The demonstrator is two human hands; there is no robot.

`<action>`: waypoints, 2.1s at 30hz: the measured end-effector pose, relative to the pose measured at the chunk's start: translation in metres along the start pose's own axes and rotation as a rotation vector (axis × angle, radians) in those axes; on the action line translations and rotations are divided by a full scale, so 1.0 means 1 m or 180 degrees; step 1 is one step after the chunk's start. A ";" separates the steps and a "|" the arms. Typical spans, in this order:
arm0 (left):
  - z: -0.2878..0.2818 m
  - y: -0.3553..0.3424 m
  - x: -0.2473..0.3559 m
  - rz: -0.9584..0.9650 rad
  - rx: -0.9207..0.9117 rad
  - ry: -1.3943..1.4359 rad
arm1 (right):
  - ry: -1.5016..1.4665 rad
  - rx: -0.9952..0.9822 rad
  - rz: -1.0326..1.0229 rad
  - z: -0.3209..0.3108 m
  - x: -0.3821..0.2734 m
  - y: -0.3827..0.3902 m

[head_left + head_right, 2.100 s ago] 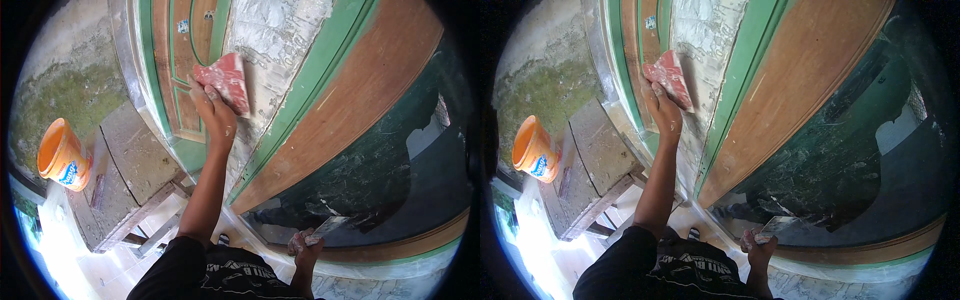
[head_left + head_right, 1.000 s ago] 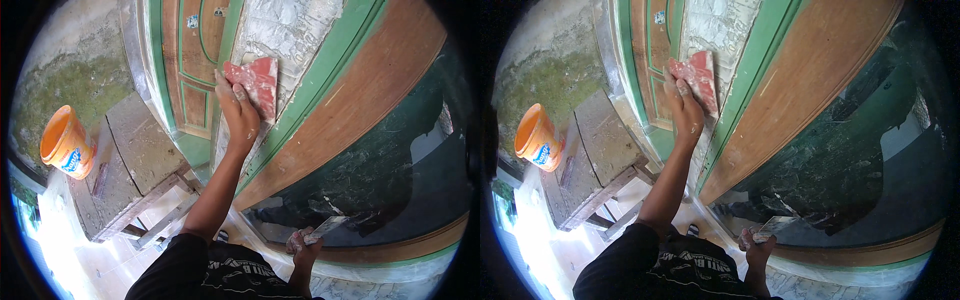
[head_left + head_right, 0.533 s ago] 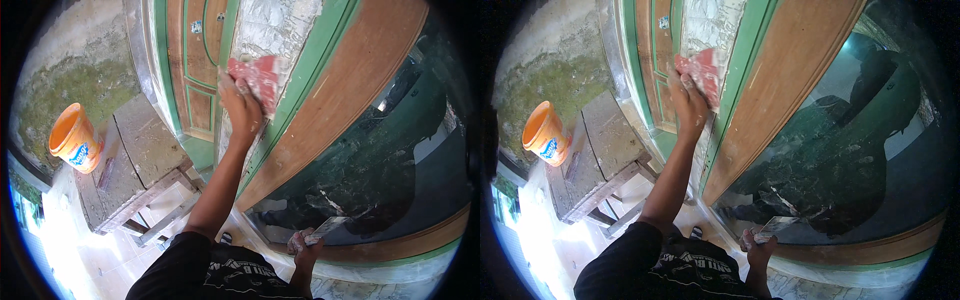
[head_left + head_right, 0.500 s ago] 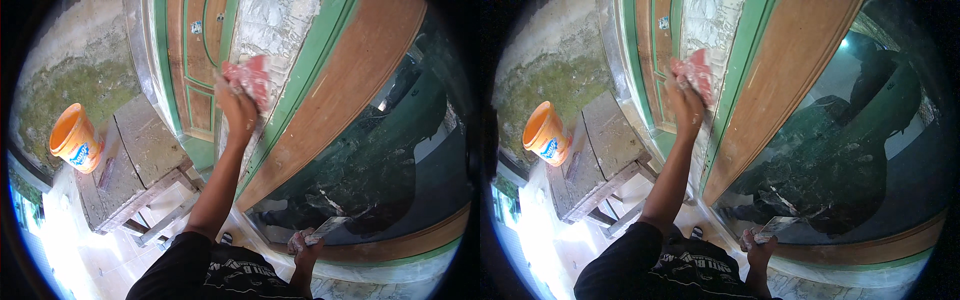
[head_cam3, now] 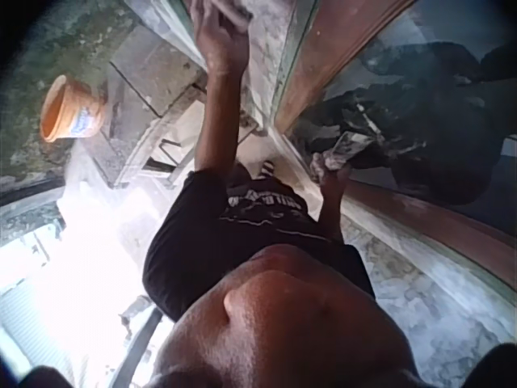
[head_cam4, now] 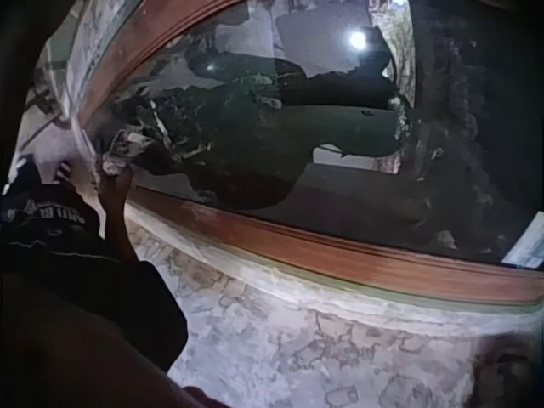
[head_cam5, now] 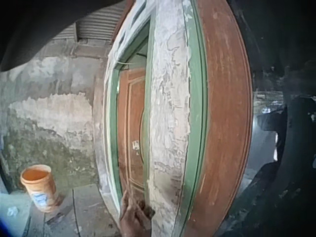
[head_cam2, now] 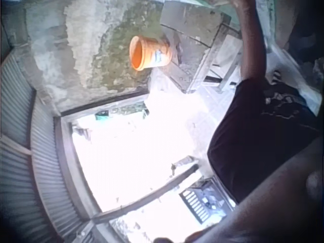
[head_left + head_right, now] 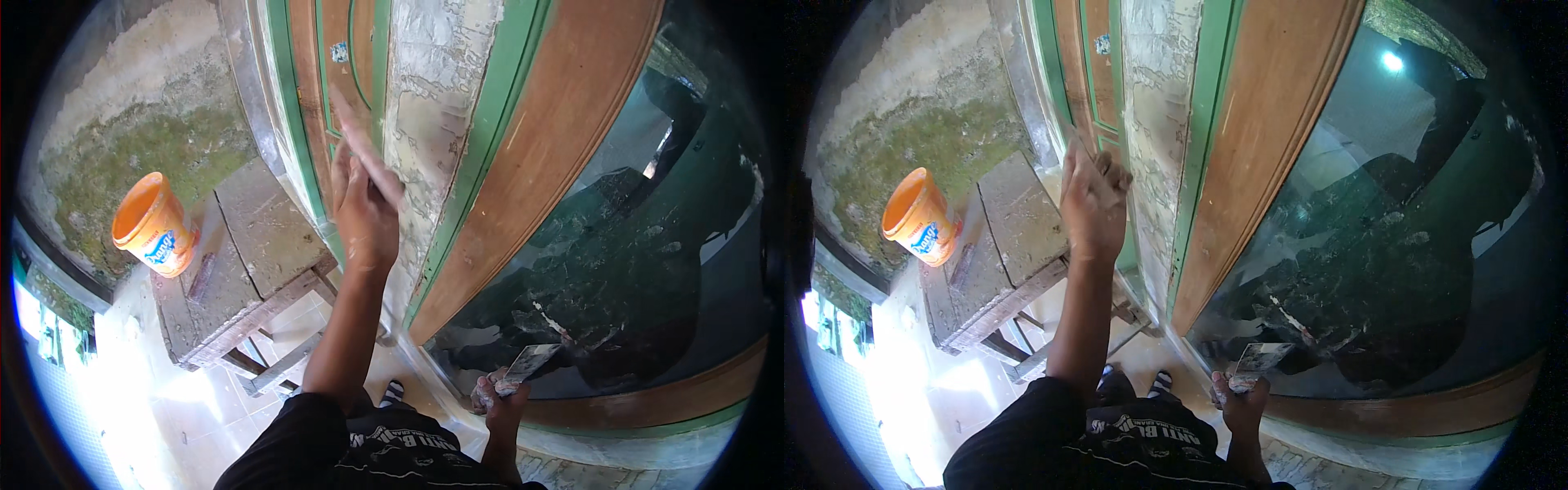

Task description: The person applies plaster to a wall using a putty knife and a hawk. They scoop plaster from the hawk onto the knife, spread it onto the wall to fill gaps, and then dip a paint brush into a bucket of water to clean the tools.

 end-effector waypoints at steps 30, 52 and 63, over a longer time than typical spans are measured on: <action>-0.114 0.128 0.212 -0.1900 -0.1654 0.2294 | 0.3412 -0.3900 -0.0687 0.261 -0.026 0.222; -0.217 0.158 0.313 -0.1653 -0.1532 0.2053 | 0.2994 -0.4355 -0.0747 0.332 0.035 0.314; -0.268 0.195 0.332 -0.1659 -0.1307 0.1584 | 0.2231 -0.4575 -0.0506 0.383 0.033 0.339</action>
Point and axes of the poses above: each hand's wrist, its own y-axis away from the middle knuckle, its own z-axis out of the palm, x = y × z, the point moved 8 cm from there along -y, towards the middle knuckle, and after that the axes turned 1 degree about z, right-handed, at the moved point
